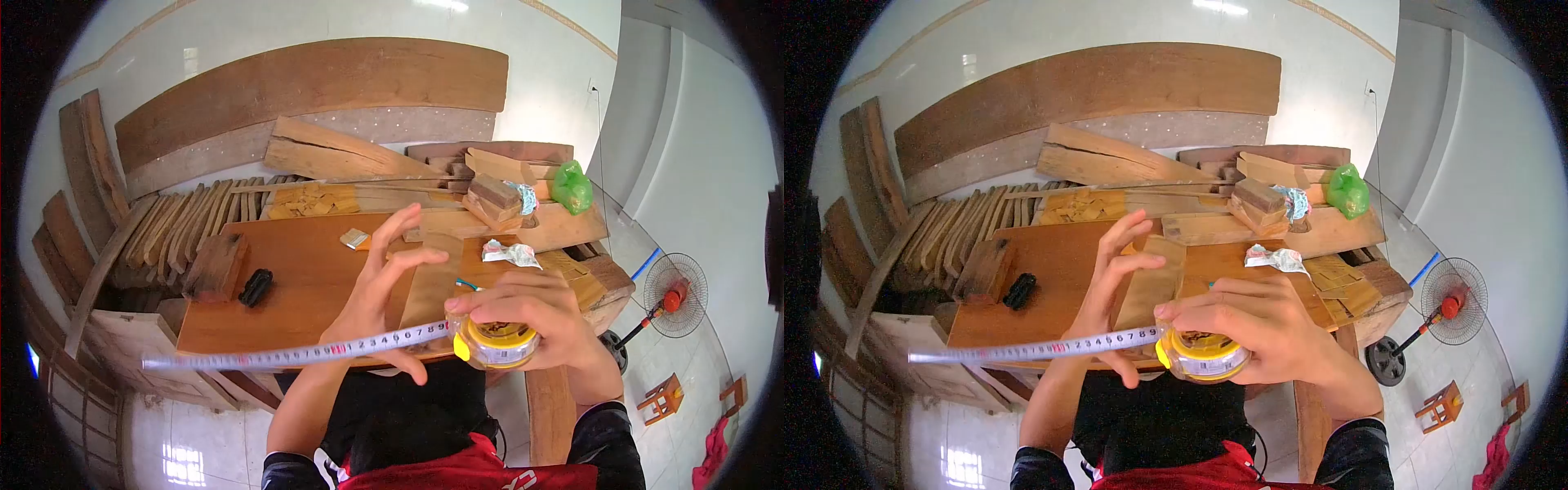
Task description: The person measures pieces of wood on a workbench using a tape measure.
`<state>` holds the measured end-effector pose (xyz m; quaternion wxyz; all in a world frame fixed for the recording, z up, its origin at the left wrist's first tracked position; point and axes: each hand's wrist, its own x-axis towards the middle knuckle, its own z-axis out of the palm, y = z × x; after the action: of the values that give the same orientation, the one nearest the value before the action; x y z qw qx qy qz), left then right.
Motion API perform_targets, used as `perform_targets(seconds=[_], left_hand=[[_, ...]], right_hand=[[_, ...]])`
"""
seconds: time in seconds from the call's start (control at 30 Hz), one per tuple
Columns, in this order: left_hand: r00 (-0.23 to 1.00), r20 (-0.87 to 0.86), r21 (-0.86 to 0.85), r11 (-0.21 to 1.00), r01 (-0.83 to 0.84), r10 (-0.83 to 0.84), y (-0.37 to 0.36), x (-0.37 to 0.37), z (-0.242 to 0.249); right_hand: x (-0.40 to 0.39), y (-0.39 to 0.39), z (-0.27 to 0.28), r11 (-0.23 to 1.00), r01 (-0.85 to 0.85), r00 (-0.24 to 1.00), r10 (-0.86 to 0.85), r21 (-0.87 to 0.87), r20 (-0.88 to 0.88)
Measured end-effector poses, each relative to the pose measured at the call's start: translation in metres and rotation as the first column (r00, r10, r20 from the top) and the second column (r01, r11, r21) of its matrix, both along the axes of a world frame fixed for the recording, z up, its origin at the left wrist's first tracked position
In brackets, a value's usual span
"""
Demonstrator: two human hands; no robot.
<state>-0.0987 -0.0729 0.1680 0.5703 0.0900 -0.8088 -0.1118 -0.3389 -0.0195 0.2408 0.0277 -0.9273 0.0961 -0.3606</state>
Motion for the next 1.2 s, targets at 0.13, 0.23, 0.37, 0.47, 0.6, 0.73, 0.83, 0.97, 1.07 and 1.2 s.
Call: perform_targets(seconds=[0.13,0.23,0.37,0.47,0.6,0.73,0.83,0.97,1.07,1.2], left_hand=[[0.993,0.115,0.038,0.998,-0.043,0.039,0.01,0.013,0.008],[0.992,0.047,0.231,0.968,0.101,-0.115,0.0,0.029,0.001],[0.959,-0.207,0.481,0.833,0.272,-0.194,0.003,0.033,-0.009],[0.982,-0.181,0.398,0.908,0.127,-0.058,-0.002,0.03,-0.018],[0.968,-0.249,0.484,0.865,0.131,-0.008,0.01,0.017,-0.016],[0.966,-0.253,0.493,0.851,0.179,-0.056,0.007,0.014,-0.019],[0.979,-0.2,0.542,0.828,0.142,-0.037,0.008,0.011,-0.011],[0.989,-0.143,0.592,0.798,0.111,-0.032,0.003,0.015,-0.006],[0.991,-0.133,0.594,0.798,0.105,-0.031,0.003,0.015,-0.004],[0.979,-0.167,0.581,0.792,0.191,-0.113,0.0,0.016,-0.009]], right_hand=[[-0.004,-0.015,-0.002,0.998,-0.065,0.992,0.064,0.006,0.106],[-0.008,-0.02,0.0,0.997,0.026,0.984,-0.038,0.072,0.174],[-0.009,-0.034,-0.007,0.987,0.086,0.97,-0.114,0.134,0.215],[-0.007,-0.038,-0.011,0.99,0.086,0.954,-0.115,0.114,0.278],[-0.01,-0.04,-0.004,0.993,0.102,0.945,-0.118,0.066,0.306],[-0.01,-0.033,0.001,0.991,0.098,0.942,-0.124,0.095,0.313],[-0.012,-0.031,0.002,0.988,0.084,0.943,-0.122,0.131,0.309],[-0.022,-0.024,0.013,0.979,0.195,0.957,-0.205,0.066,0.204],[-0.031,-0.021,0.021,0.979,0.192,0.965,-0.201,0.068,0.168],[-0.033,-0.019,0.021,0.979,0.204,0.969,-0.206,0.025,0.137]])
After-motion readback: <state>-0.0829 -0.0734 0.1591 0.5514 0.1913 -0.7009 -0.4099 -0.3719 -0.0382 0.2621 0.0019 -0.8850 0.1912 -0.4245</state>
